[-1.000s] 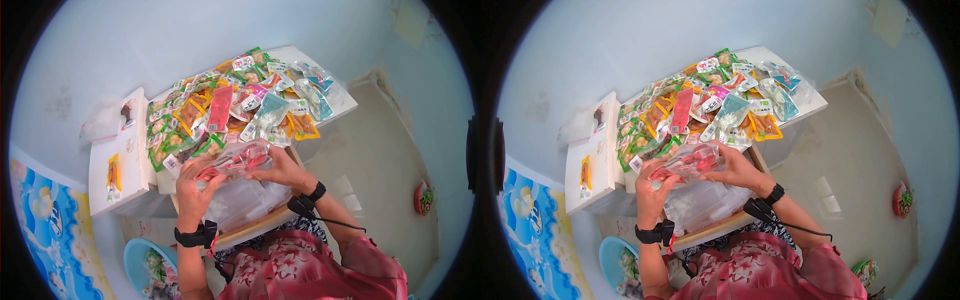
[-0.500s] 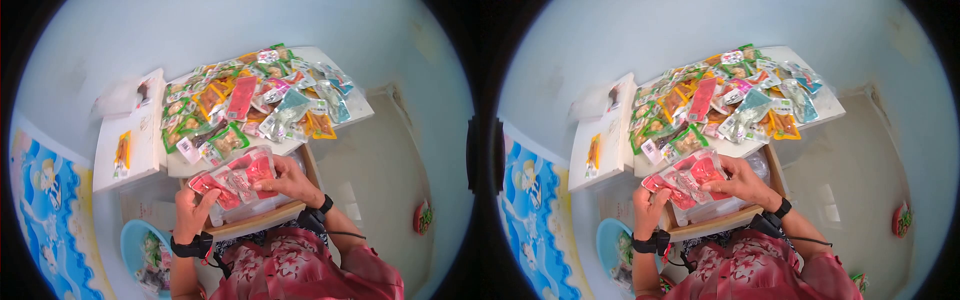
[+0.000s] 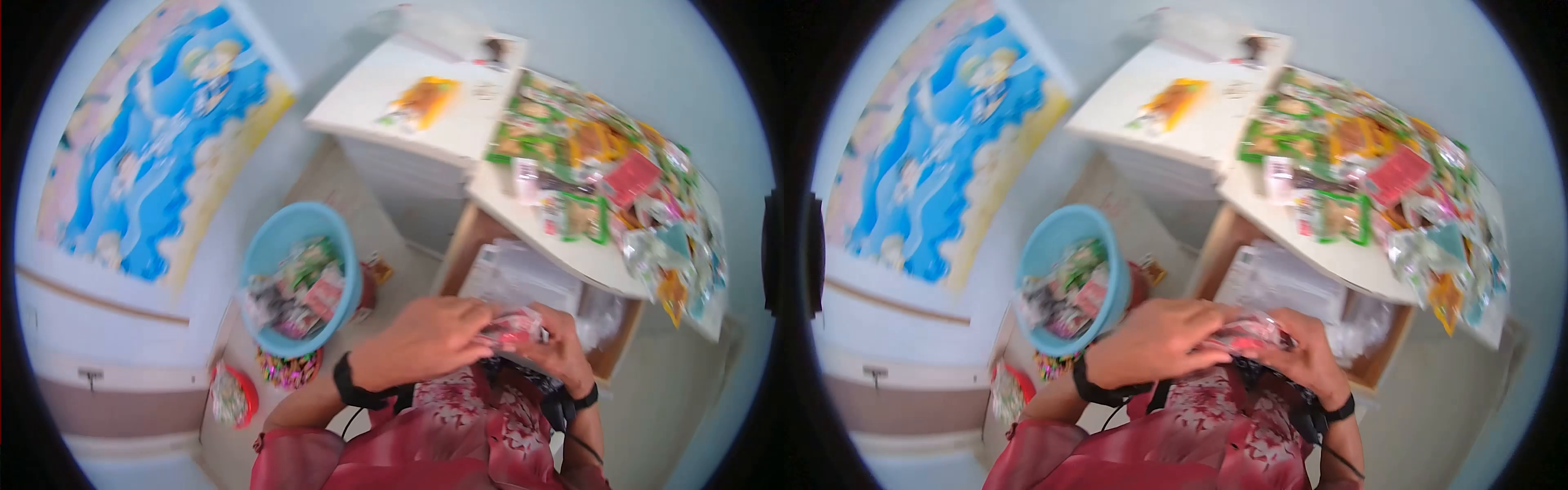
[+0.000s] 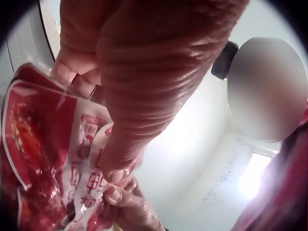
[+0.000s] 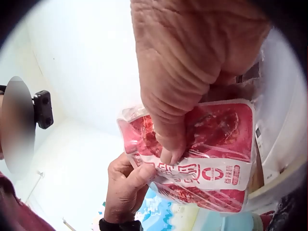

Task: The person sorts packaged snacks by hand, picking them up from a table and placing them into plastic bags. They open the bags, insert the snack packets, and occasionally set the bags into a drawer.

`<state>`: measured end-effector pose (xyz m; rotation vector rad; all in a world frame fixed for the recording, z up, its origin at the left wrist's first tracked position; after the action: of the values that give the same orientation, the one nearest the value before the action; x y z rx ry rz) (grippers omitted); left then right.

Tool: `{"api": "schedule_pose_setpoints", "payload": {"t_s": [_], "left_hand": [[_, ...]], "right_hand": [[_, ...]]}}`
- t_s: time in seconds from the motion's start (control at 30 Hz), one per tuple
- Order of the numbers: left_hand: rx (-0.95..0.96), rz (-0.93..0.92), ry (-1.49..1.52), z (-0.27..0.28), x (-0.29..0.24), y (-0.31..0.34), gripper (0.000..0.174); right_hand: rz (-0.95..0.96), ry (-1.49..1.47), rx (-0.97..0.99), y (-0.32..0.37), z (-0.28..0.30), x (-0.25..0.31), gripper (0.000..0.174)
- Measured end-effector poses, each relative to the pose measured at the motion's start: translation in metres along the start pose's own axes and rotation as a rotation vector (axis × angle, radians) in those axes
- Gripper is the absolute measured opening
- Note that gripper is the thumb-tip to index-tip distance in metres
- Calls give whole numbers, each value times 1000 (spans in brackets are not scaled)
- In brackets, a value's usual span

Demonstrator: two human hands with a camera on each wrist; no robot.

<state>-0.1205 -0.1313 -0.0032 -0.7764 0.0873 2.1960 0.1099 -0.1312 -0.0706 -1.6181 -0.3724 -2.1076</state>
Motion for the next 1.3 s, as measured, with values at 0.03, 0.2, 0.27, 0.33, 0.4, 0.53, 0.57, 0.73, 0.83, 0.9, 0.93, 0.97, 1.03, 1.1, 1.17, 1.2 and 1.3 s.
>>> {"api": "schedule_pose_setpoints", "payload": {"t_s": [0.03, 0.2, 0.27, 0.33, 0.4, 0.53, 0.57, 0.73, 0.83, 0.9, 0.93, 0.97, 1.03, 1.1, 1.17, 1.2, 1.3], "left_hand": [[-51, 22, 66, -1, -2, 9, 56], [-106, 249, 88, -3, -6, 57, 47], [-150, 333, 136, 0, -3, 72, 45], [-205, 462, 213, 2, 8, 91, 41], [-287, 534, 337, -1, 25, 108, 39], [-538, 683, 846, -16, 52, 144, 36], [-610, 743, 1014, -19, 58, 155, 35], [-1049, 1035, 777, -2, 145, 252, 26], [-1427, 955, 717, 4, 200, 296, 21], [-1380, 1114, 448, -15, 260, 357, 18], [-1347, 1187, 314, -25, 289, 386, 17], [-1290, 1262, 197, -34, 314, 414, 16], [-1162, 1397, -41, -41, 342, 440, 16], [-1101, 1544, -78, -44, 342, 443, 20], [-1022, 1645, -81, -45, 340, 445, 25], [-972, 1667, -58, -55, 349, 455, 29], [-995, 1548, -64, -84, 348, 453, 38]], "right_hand": [[-4, -2, 31, -3, -6, 1, 38], [58, 18, 223, -21, -38, 17, 43], [143, 90, 285, -41, -50, 40, 45], [96, 86, 330, -58, -65, 33, 44], [70, 66, 351, -74, -81, 36, 43], [192, 97, 263, -97, -109, 44, 40], [260, 133, 217, -100, -111, 44, 39], [84, -10, 110, -97, -97, 32, 27], [-5, -42, 90, -85, -89, 16, 22], [-65, -63, 77, -80, -87, 8, 20], [-86, -81, 63, -78, -85, 6, 19], [-109, -97, 49, -76, -83, 5, 18], [-136, -137, 7, -74, -78, 3, 16], [-145, -190, -37, -73, -76, 0, 14], [-173, -211, -47, -73, -76, -6, 14], [-184, -217, -57, -74, -75, -9, 14], [-175, -168, -10, -77, -76, -12, 14]]}}
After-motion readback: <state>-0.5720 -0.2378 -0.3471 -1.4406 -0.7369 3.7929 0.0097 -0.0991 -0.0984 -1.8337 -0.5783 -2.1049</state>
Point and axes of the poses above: each hand's wrist, its own y-axis away from the middle knuckle, its own z-axis out of the back of the hand, x = y × z, the point moved 3 cm from there along -y, towards the middle knuckle, and after that the axes turned 3 degrees about x, right-handed, at the moved point
